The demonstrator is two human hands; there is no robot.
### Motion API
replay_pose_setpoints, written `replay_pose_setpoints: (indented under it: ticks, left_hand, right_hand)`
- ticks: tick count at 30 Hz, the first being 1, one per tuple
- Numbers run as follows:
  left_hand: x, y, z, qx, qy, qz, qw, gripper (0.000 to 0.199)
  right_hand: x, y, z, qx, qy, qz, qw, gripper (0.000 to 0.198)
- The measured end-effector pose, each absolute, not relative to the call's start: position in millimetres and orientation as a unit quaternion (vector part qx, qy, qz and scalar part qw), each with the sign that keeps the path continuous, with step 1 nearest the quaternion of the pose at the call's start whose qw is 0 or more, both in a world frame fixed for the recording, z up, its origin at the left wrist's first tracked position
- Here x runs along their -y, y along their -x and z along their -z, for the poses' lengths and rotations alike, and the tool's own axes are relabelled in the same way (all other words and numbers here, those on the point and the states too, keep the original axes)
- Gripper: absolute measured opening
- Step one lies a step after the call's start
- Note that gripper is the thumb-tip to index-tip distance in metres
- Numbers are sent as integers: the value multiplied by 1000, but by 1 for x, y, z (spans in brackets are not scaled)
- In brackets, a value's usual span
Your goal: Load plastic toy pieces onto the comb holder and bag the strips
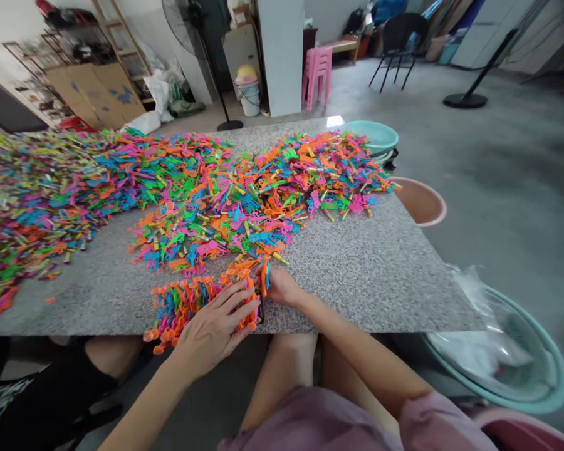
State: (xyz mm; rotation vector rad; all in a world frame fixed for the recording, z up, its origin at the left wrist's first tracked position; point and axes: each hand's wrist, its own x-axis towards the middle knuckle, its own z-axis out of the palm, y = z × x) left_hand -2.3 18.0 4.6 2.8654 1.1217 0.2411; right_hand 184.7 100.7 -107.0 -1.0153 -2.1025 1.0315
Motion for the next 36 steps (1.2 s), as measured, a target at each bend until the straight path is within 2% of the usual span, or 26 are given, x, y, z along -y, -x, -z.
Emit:
replay_pose_setpoints:
  ticks: [5,11,17,20,23,27,30,36]
  left_hand:
    - [-18,1,-2,-355,-931,-80,3,35]
    - [-21,0,0,-358,-930,-83,-11,35]
    - [-3,-19,-11,-310,-945,-96,-25,31]
    - [9,-58,-8,-231,-967,-108,-4,34]
    - [5,-117,-2,-125,-983,-133,1,35]
    - [-24,-198,5,-8,-988,-153,-8,25]
    - [-42,-229,9,51,-986,-159,-7,26]
    - [-88,-216,-1,126,-976,-177,-30,36]
  right_hand:
    - [-97,-179,109,856,373,-287,215,47]
    - [-87,-168,106,862,403,-256,173,36]
    - [-52,-193,101,823,430,-285,238,31]
    - [-17,-246,110,787,439,-306,309,27]
    - [13,-317,118,729,511,-282,358,24]
    - [30,-394,115,663,625,-230,341,16]
    - [32,-409,104,604,697,-185,339,15]
    - [10,-365,95,574,709,-179,369,32]
